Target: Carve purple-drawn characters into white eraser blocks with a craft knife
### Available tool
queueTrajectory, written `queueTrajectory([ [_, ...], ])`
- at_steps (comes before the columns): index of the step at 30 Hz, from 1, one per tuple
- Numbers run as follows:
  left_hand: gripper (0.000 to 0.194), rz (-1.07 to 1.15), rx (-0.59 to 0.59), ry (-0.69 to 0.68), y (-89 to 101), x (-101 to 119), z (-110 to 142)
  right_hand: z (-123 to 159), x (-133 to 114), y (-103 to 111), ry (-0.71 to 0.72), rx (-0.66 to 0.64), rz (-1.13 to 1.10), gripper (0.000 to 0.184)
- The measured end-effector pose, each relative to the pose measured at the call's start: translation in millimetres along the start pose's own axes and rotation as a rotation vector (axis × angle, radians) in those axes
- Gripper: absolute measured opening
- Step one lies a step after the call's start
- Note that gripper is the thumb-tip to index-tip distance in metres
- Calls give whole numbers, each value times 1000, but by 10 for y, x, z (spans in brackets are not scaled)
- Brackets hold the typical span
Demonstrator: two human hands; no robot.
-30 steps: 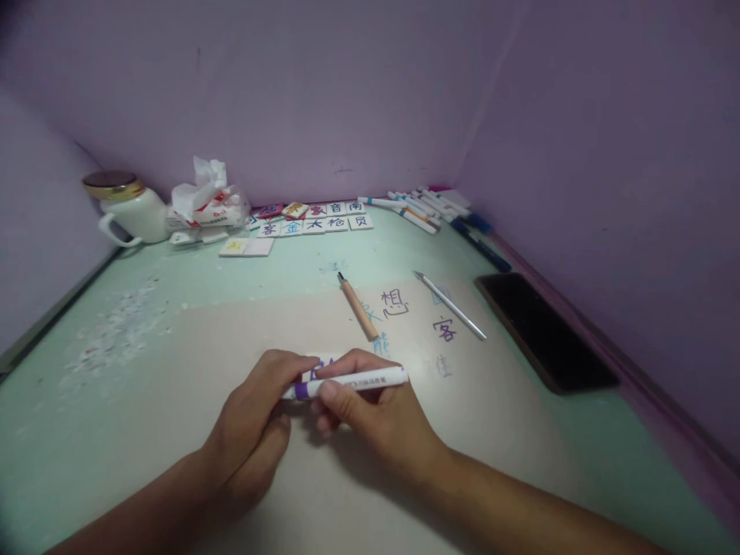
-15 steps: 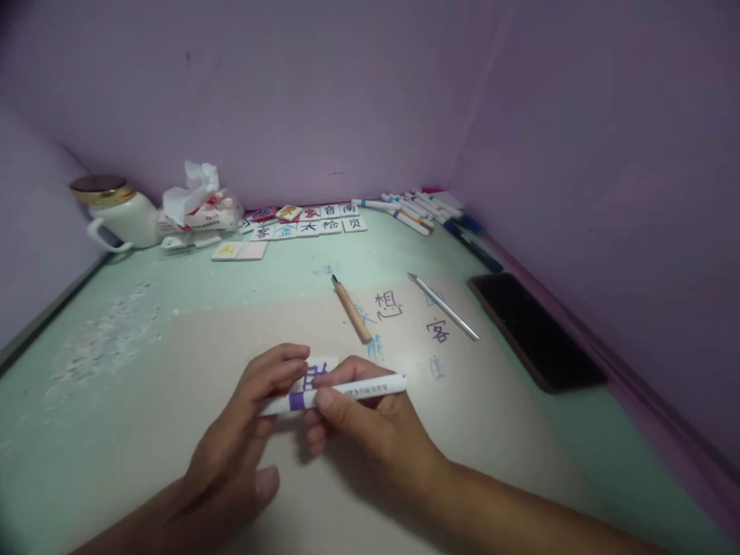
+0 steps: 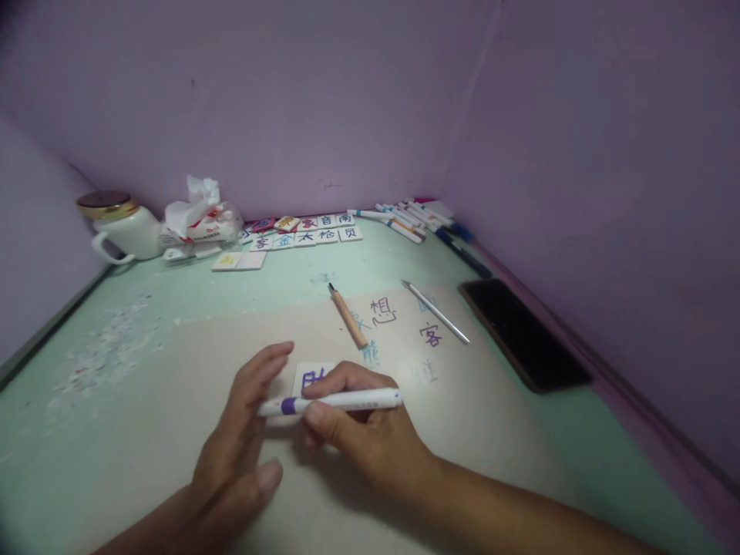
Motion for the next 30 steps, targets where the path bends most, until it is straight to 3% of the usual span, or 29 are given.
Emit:
queueTrajectory([
  [3, 48, -174, 139, 37, 51, -53, -75, -144, -277, 228, 288, 147, 381, 10],
  [5, 38, -327, 102, 43, 38, -70, -138, -295, -471, 415, 449, 214, 637, 13],
  [7, 32, -459, 2, 3, -9, -67, -183, -496, -617, 556, 553, 148, 940, 22],
  [9, 34, -547, -73, -63, -58, -46, -196, -738, -659, 640, 507, -77, 1364, 42],
  [12, 43, -627, -201, -190, -125, 9, -174, -1080, -689, 754, 408, -269, 1557, 62],
  [15, 43, -654, -330, -262, -156, 46, -151, -1331, -699, 805, 343, -397, 1655, 61],
  [18, 33, -605, -326, -282, -125, 64, -152, -1414, -716, 803, 303, -420, 1721, 59],
  [21, 20, -506, -248, -349, -85, 98, -143, -1298, -724, 713, 301, -280, 1760, 53],
  [23, 16, -460, -138, -368, -55, 122, -131, -1144, -706, 613, 286, -103, 1752, 36],
  [27, 30, -594, 82, -204, -18, 79, -113, -881, -561, 399, 145, 20, 1741, 39],
  [30, 50, -740, 23, -56, -58, -14, -113, -841, -479, 343, 50, 61, 1757, 42],
])
Point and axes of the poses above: each hand's wrist, its own z-axis away from the middle knuckle, its own y-axis out of the back of the hand, x = y × z, the point moved 3 cm from there along -z, towards the middle knuckle, and after that the axes turned 15 degrees about -z, right-handed, at the moved point
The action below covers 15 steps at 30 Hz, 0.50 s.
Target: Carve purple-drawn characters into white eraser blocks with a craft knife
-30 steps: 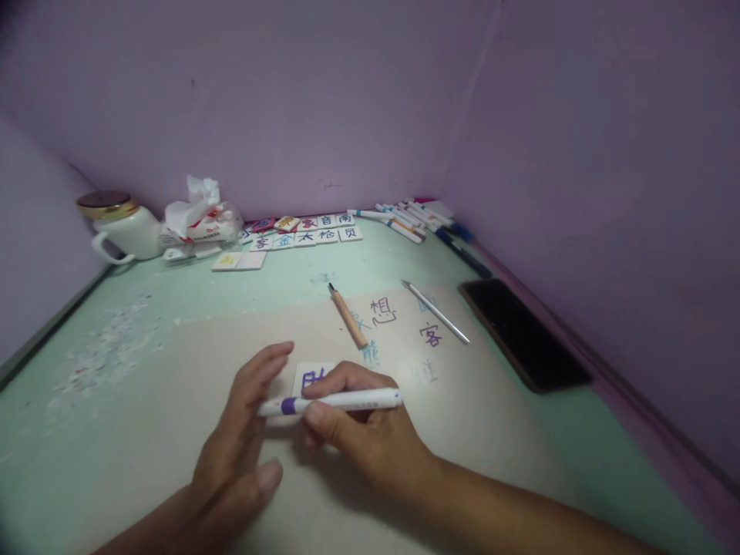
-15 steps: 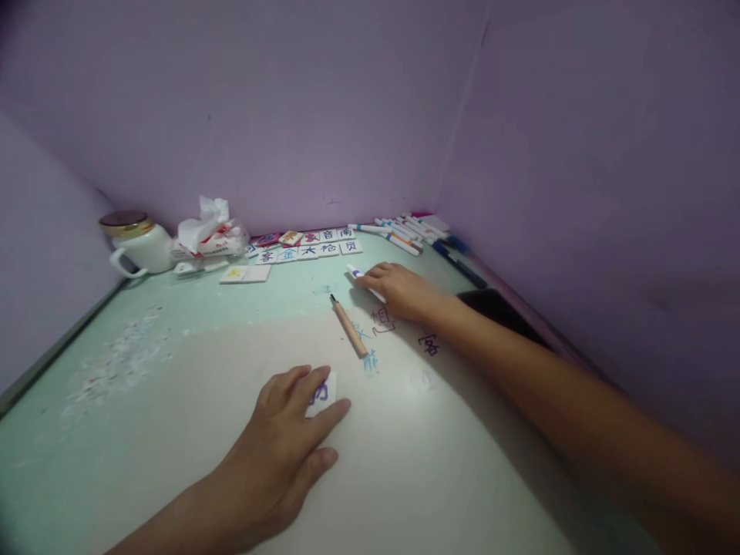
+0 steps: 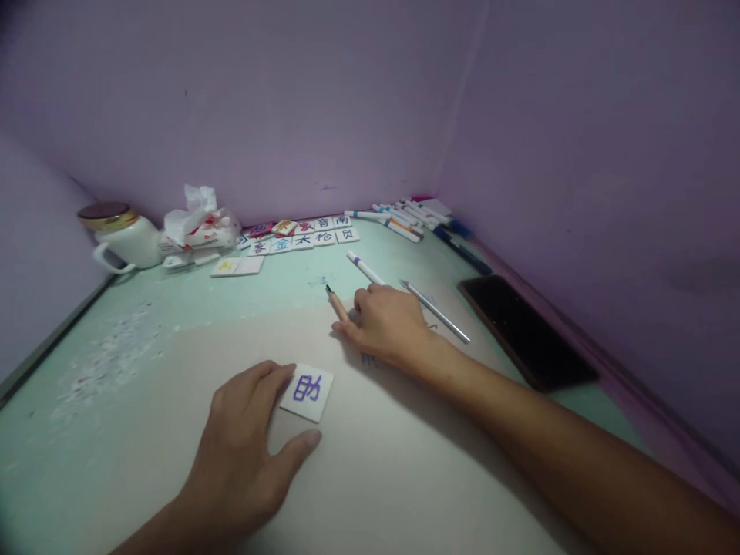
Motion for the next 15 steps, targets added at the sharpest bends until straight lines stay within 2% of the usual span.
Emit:
queueTrajectory([
  [4, 46, 3, -109, 11, -81, -24, -7, -35, -16, -35, 14, -28, 0, 28],
  [6, 42, 29, -116, -2, -79, -28, -10, -28, -23, -39, 39, -44, 11, 21],
  [9, 39, 61, -116, 7, -55, -33, -14, 48, -21, -40, 87, -55, 7, 23],
  [11, 39, 76, -113, 10, -44, -25, -24, 145, 5, -44, 114, -57, -90, 25],
  [15, 44, 30, -141, 48, -74, 2, -82, 406, 75, -68, 156, -66, -435, 27],
])
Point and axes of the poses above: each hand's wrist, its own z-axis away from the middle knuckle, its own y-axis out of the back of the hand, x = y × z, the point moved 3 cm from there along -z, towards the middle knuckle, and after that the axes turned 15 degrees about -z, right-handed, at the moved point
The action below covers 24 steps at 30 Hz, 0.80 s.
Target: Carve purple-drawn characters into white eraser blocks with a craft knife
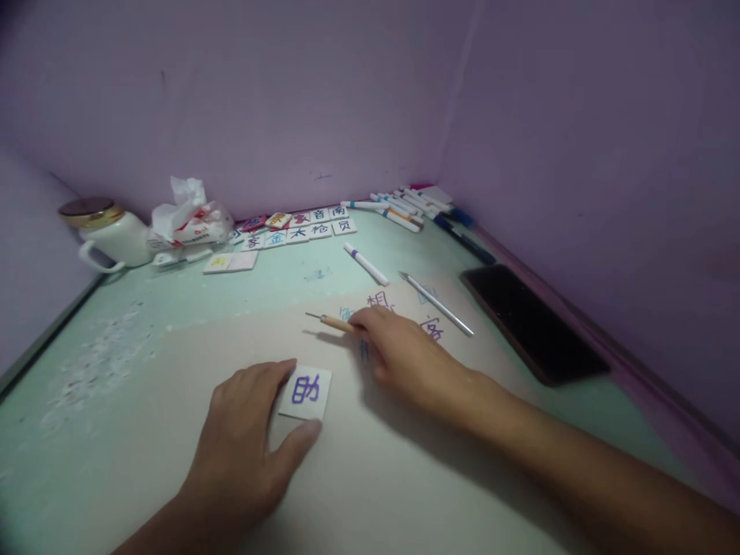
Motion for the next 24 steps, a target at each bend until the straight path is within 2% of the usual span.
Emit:
queueTrajectory([
  [2, 50, -46, -26, 29, -23, 10, -39, 115, -3, -23, 35, 0, -78, 28],
  [5, 47, -64, -43, 14, -43, 27, -67, 207, -29, -62, 42, -7, -126, 26],
  [8, 45, -33, -26, -36, -39, 29, -45, 218, -53, -84, 24, 0, -86, 25],
  [14, 65, 101, -19, -114, -29, -14, 25, 247, -20, -97, 6, -28, -4, 24],
  [20, 44, 109, -37, -71, -39, -45, 30, 326, -48, -81, 89, -82, 67, 28],
  [24, 39, 72, -20, -104, -67, -53, 34, 340, -74, -95, 99, -62, 146, 30],
])
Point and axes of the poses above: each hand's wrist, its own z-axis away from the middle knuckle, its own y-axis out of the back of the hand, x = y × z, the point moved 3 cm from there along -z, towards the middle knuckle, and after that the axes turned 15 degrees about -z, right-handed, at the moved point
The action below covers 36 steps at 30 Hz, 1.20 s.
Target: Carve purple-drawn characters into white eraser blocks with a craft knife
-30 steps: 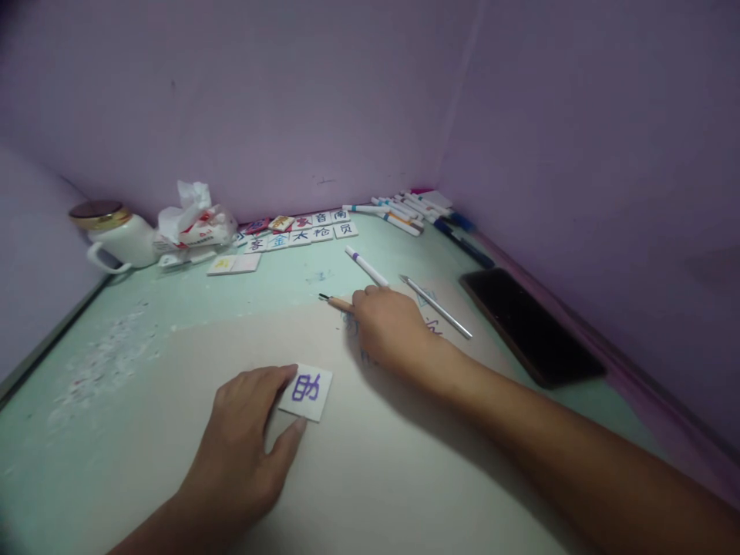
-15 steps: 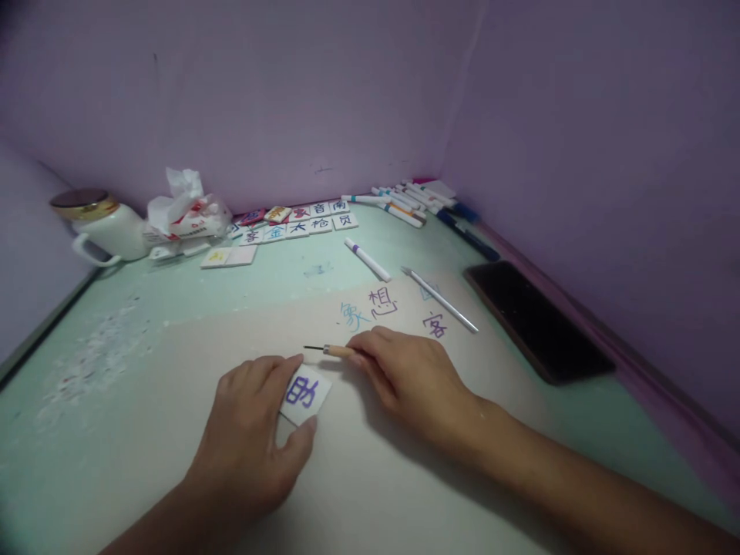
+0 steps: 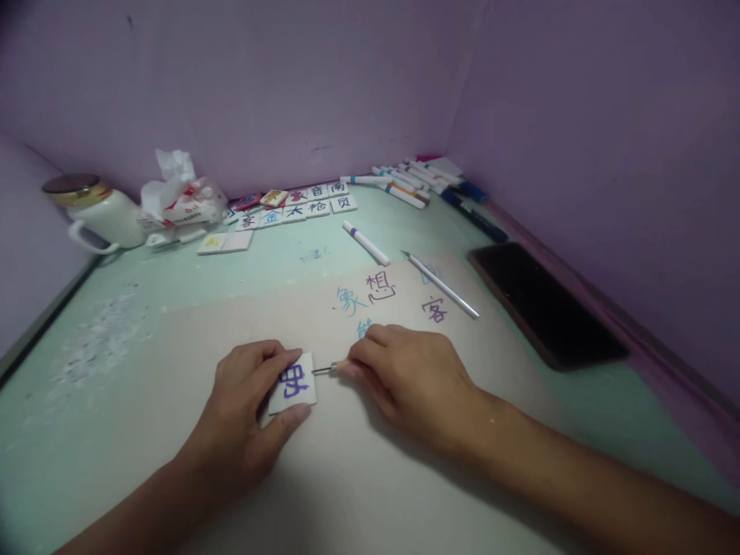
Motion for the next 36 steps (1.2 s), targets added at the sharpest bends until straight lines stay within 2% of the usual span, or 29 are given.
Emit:
queueTrajectory([
  [9, 39, 40, -19, -48, 2, 1, -23, 22, 8, -75, 43, 14, 10, 24],
  [12, 38, 19, 4, -63, -7, -8, -20, 11, 22, -30, 10, 36, 11, 24],
  [14, 38, -6, 20, -83, -13, -12, -18, -33, 70, 58, -30, 110, 16, 23],
  [17, 37, -25, 30, -98, -13, -13, -20, -181, 221, 229, -117, 255, 42, 31],
  [18, 37, -24, 34, -100, -9, -10, -22, -258, 277, 267, -121, 266, 61, 34],
  [23, 36, -13, 24, -89, 2, -1, -29, -729, 482, 262, -83, 199, 196, 39],
  [26, 37, 2, 26, -80, -3, 3, -24, -866, 490, 203, -53, 172, 207, 40],
  [29, 36, 22, 31, -75, -9, 5, -16, -810, 467, 239, -51, 182, 209, 34],
  [32, 36, 28, 39, -66, -12, 1, -14, -650, 493, 417, -93, 245, 222, 31],
  [34, 36, 30, 40, -61, -12, 0, -17, -537, 570, 586, -213, 334, 250, 29],
  [36, 37, 33, 32, -58, -13, 1, -23, -450, 672, 715, -368, 345, 271, 25],
])
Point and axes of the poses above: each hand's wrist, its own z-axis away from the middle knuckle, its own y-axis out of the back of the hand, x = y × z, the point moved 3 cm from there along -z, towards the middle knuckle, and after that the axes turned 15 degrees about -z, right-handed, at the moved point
